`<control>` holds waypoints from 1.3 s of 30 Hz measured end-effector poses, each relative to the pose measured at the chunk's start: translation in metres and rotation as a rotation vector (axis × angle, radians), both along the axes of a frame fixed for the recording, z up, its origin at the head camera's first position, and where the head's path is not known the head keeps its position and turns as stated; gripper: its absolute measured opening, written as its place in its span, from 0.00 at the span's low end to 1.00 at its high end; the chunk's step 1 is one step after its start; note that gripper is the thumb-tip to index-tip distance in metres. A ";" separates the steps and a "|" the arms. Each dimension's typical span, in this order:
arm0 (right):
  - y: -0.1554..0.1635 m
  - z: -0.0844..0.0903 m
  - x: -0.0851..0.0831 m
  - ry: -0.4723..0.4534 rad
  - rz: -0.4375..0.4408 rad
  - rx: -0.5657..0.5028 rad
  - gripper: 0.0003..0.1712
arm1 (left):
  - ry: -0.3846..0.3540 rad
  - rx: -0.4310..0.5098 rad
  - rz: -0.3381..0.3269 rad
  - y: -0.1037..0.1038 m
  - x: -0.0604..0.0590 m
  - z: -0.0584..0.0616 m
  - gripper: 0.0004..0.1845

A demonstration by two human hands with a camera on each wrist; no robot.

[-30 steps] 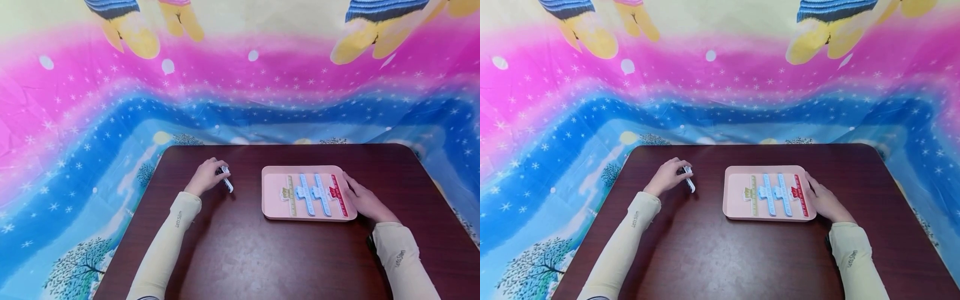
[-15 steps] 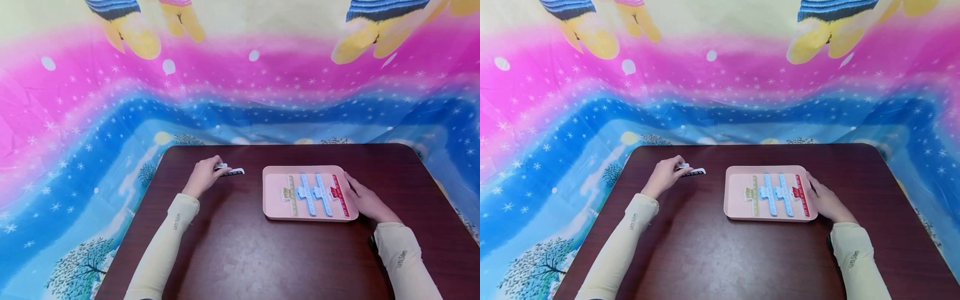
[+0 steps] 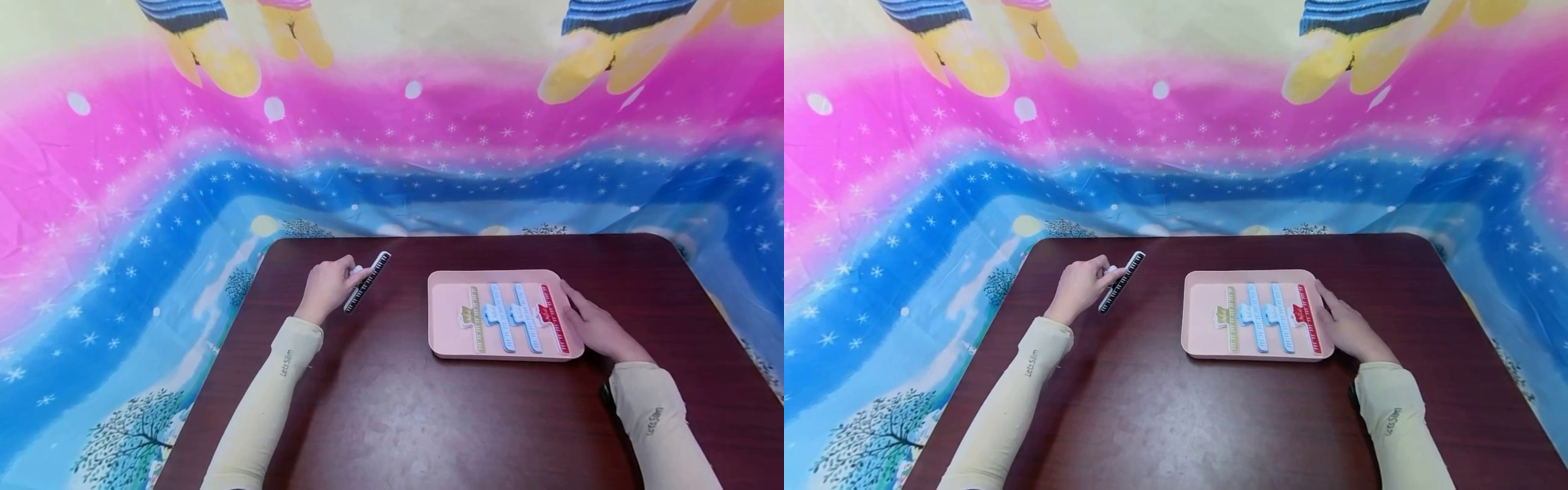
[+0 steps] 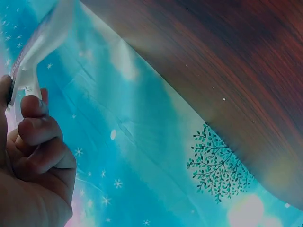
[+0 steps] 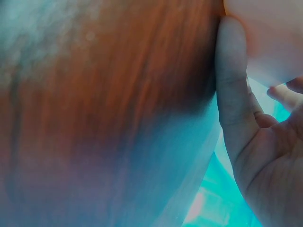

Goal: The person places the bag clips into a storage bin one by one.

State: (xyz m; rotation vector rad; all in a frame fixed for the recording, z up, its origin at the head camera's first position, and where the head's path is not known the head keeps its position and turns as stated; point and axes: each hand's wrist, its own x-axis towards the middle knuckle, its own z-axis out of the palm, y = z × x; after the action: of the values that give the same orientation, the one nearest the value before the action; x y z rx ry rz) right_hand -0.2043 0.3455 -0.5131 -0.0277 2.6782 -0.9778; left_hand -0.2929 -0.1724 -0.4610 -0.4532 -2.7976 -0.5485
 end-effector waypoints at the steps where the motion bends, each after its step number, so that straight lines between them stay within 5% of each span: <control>1: 0.000 0.000 0.000 0.002 0.002 0.002 0.41 | 0.002 -0.003 0.001 0.000 0.000 0.000 0.22; 7: 0.000 -0.001 0.000 0.017 0.011 0.012 0.40 | -0.072 0.097 -0.009 0.002 0.000 0.000 0.23; 14: 0.000 -0.003 -0.002 0.021 0.013 0.015 0.40 | -0.314 0.318 -0.062 0.004 0.004 -0.001 0.25; 23: 0.003 -0.001 0.002 -0.009 0.010 -0.001 0.42 | -0.504 0.469 -0.173 0.012 0.007 0.000 0.21; 33: 0.002 0.000 0.001 -0.011 0.010 0.006 0.41 | -0.668 0.627 -0.286 0.024 0.015 -0.001 0.21; 39: 0.002 0.000 0.001 -0.011 0.010 0.008 0.41 | -0.697 0.679 -0.294 0.032 0.017 -0.004 0.21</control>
State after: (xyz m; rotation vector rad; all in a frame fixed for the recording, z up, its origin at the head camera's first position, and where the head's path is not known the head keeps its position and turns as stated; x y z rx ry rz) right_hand -0.2032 0.3478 -0.5134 -0.0338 2.6697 -0.9613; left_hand -0.2762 -0.1402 -0.4646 -0.5983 -2.8582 -1.9570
